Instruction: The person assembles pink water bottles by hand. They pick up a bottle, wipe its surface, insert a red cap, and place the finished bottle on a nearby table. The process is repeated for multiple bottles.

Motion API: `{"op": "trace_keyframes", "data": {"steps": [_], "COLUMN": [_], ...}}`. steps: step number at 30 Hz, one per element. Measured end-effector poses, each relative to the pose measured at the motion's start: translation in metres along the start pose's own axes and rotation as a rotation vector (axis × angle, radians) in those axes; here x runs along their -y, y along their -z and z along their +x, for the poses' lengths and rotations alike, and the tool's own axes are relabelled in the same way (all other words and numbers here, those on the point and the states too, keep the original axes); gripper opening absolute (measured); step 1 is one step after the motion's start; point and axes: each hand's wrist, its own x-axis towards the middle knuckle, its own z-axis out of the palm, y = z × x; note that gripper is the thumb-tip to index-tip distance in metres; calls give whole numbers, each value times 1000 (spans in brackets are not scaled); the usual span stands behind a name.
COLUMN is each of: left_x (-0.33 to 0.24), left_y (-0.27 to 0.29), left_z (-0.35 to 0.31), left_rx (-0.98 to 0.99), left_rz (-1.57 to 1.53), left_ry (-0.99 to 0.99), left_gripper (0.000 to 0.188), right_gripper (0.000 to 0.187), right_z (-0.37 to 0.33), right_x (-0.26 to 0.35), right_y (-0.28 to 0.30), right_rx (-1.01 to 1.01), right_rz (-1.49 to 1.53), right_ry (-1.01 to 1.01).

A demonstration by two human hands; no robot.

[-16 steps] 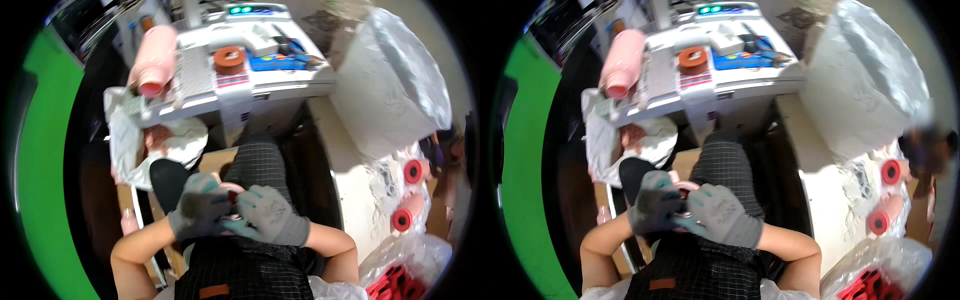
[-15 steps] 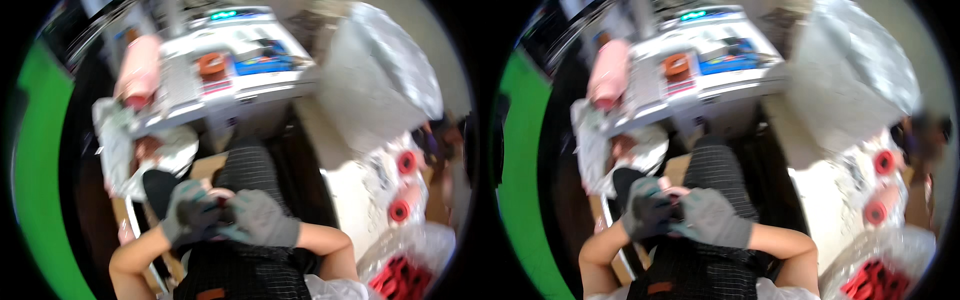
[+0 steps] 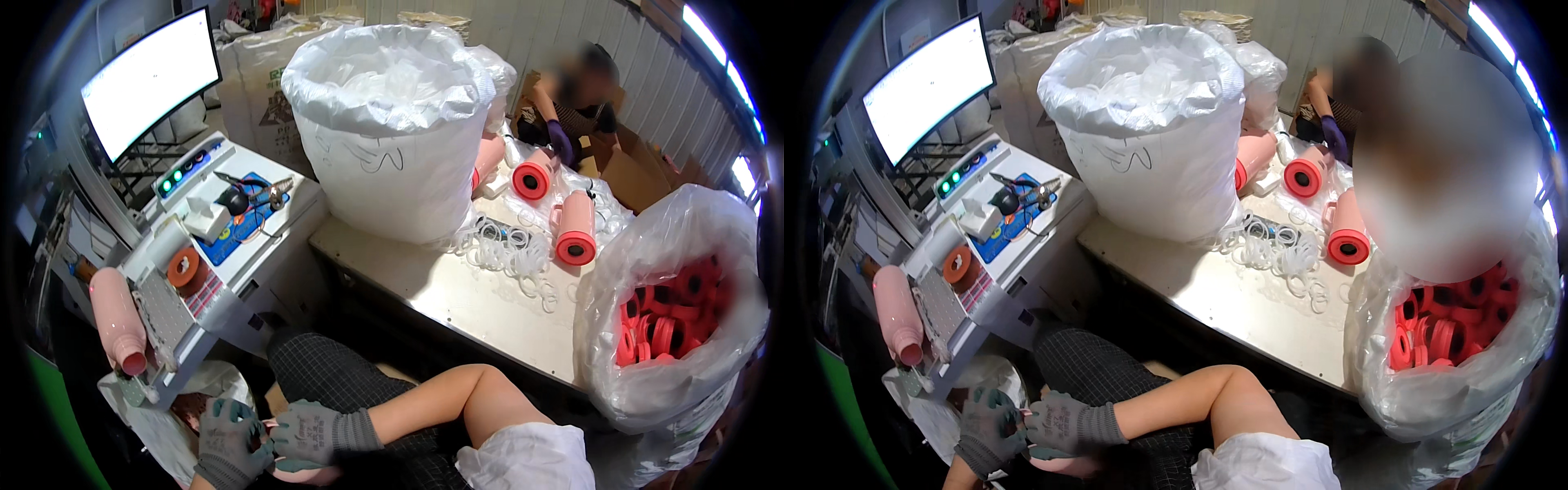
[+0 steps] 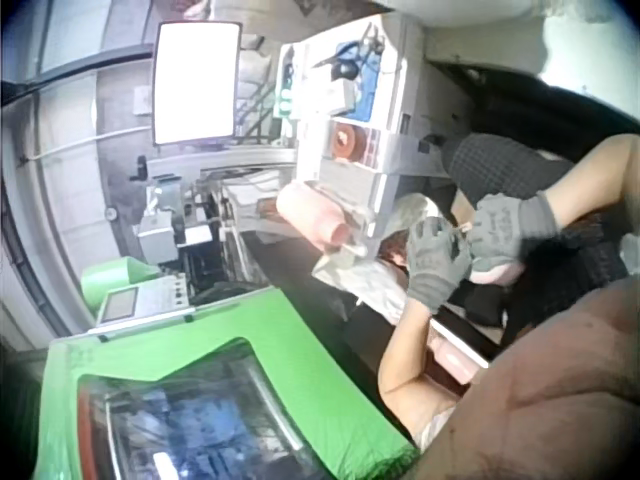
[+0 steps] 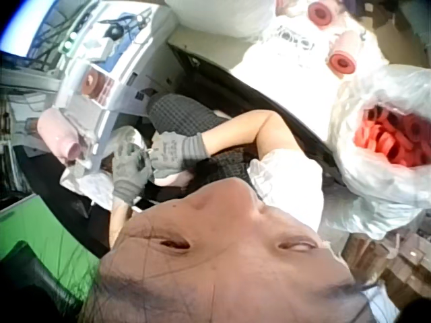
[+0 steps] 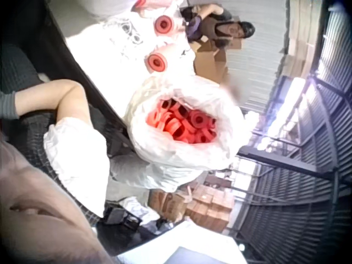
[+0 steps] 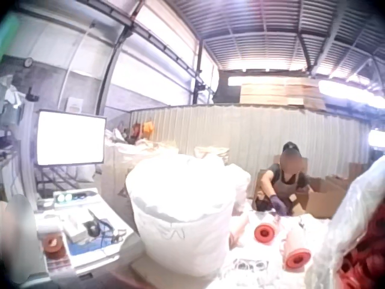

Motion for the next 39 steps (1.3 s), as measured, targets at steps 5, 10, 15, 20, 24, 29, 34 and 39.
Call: {"op": "trace_keyframes", "data": {"steps": [5, 10, 15, 20, 24, 29, 34, 39], "left_x": [38, 23, 4, 10, 4, 5, 3, 32], "left_y": [-15, -26, -15, -20, -21, -24, -23, -49], "left_z": [-9, 1, 14, 13, 19, 10, 6, -10], "left_rx": [145, 83, 89, 143, 129, 24, 22, -156], "left_rz": [-299, -113, 99, 213, 258, 140, -28, -479], "left_ry": [20, 143, 28, 32, 38, 68, -24, -80], "left_gripper": [34, 27, 23, 24, 27, 30, 56, 35], "right_gripper": [30, 37, 38, 56, 43, 20, 25, 20], "right_z": [10, 8, -4, 2, -3, 15, 16, 0], "right_x": [5, 8, -9, 1, -7, 15, 9, 5], "right_y": [8, 30, -1, 24, 17, 61, 57, 59], "right_rx": [-147, -12, -291, 291, 31, -61, -78, 7], "right_rz": [1, 70, 36, -34, 68, 70, 415, 172], "right_ry": [117, 29, 121, 13, 58, 109, -46, 154]}}
